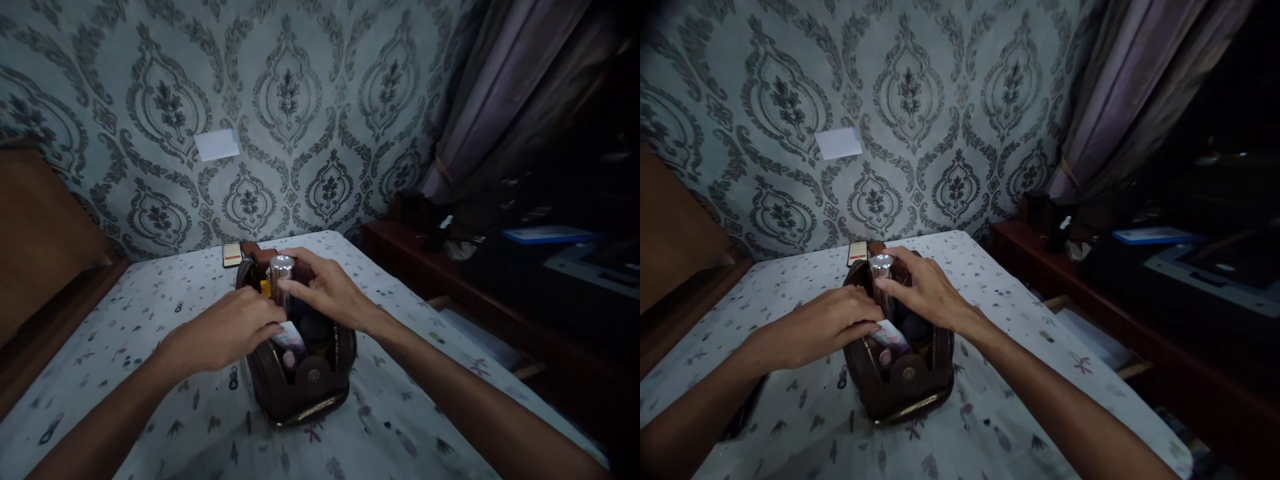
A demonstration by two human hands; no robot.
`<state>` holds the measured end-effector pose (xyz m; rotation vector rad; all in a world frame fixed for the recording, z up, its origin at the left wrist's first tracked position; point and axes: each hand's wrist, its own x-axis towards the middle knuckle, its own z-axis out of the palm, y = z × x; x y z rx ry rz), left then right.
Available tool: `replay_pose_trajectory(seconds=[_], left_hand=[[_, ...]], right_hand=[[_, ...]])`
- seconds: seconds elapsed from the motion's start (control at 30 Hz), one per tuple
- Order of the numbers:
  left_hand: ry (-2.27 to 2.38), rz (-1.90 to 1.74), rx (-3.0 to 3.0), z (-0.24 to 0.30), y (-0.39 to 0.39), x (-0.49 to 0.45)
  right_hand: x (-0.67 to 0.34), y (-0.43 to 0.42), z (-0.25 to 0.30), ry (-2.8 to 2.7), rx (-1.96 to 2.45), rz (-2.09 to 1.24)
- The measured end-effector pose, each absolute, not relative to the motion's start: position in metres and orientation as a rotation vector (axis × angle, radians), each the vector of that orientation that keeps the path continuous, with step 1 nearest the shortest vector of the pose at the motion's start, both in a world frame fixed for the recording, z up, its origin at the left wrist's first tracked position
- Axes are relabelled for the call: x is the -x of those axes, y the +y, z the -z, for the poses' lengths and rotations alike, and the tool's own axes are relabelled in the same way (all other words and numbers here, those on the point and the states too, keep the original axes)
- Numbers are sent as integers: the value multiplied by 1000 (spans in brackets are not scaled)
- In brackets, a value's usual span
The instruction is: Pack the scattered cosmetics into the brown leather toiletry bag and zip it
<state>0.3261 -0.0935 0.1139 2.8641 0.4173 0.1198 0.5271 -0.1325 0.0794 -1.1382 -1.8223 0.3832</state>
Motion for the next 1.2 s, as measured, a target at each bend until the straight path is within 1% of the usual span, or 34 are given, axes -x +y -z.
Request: replay_pose_trajectory(seconds=[0.27, 0.43, 0.6, 0.77, 0.97, 1.1, 1.2], left_hand=[[452, -80, -2865, -113, -93, -326], [443, -30, -2830, -118, -95, -326], [457, 54, -2835, -125, -98, -328], [381, -48, -2841, -121, -95, -327], [475, -62, -2808, -121, -92, -321], [531, -222, -2801, -128, -87, -316], [644, -368, -2790, -130, -81, -315]], right_hand=[[-533, -139, -83, -1550, 1153, -236], [-539, -149, -91, -1353, 1058, -148], [-544, -161, -96, -1389, 1081, -50], [-544, -163, -95, -1472, 1108, -10], [-541, -162, -91, -1448, 1130, 17], [-540, -162, -91, -1399, 1123, 79], [-536, -161, -90, -1406, 1128, 61]])
